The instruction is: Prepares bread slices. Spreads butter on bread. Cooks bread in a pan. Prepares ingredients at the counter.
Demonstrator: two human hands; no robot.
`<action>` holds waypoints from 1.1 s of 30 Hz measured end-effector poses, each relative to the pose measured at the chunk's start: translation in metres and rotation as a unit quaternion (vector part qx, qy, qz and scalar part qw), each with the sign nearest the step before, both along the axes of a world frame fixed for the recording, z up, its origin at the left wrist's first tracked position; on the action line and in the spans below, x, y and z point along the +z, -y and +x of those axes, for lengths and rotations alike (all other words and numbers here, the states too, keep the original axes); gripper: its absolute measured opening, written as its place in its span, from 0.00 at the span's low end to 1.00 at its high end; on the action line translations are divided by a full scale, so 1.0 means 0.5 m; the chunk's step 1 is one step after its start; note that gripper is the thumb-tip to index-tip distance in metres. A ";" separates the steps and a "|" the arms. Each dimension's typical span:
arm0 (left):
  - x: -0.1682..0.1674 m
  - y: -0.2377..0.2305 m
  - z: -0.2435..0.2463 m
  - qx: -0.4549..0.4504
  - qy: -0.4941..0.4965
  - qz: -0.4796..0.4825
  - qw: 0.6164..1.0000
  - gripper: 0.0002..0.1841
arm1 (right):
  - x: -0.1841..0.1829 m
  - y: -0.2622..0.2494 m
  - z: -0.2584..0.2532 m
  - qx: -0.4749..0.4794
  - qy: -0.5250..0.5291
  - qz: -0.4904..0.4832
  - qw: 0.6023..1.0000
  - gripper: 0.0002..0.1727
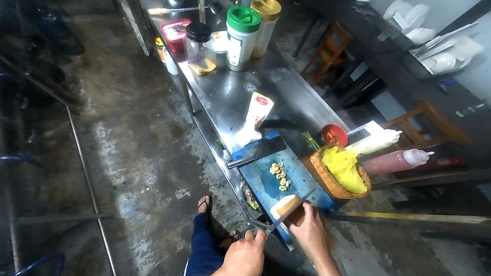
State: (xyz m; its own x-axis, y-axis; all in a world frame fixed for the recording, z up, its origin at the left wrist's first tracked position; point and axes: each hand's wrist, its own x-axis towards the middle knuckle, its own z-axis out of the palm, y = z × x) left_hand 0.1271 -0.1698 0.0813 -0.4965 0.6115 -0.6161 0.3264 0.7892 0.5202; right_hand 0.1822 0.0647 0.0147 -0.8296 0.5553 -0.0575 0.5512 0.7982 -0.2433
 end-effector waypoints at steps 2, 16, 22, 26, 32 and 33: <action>0.000 0.000 -0.003 -0.002 0.000 -0.002 1.000 0.23 | 0.000 0.000 0.000 0.002 -0.006 0.000 1.000 0.52; 0.020 -0.001 -0.010 -0.013 0.031 -0.065 0.997 0.24 | 0.000 0.002 -0.003 -0.011 -0.004 -0.024 1.000 0.50; 0.061 0.031 -0.006 -0.013 0.031 -0.097 0.995 0.21 | -0.001 -0.001 0.000 -0.005 -0.018 -0.029 0.999 0.49; 0.074 0.011 -0.013 -0.025 0.043 -0.132 0.990 0.23 | -0.005 -0.005 0.002 0.008 -0.035 -0.027 0.999 0.50; 0.068 -0.035 -0.029 -0.027 0.039 -0.129 0.990 0.23 | -0.005 -0.006 0.004 0.018 -0.038 -0.012 0.999 0.49; 0.064 -0.045 -0.032 -0.026 0.041 -0.123 0.991 0.24 | -0.006 -0.006 0.004 0.017 -0.040 -0.012 0.999 0.49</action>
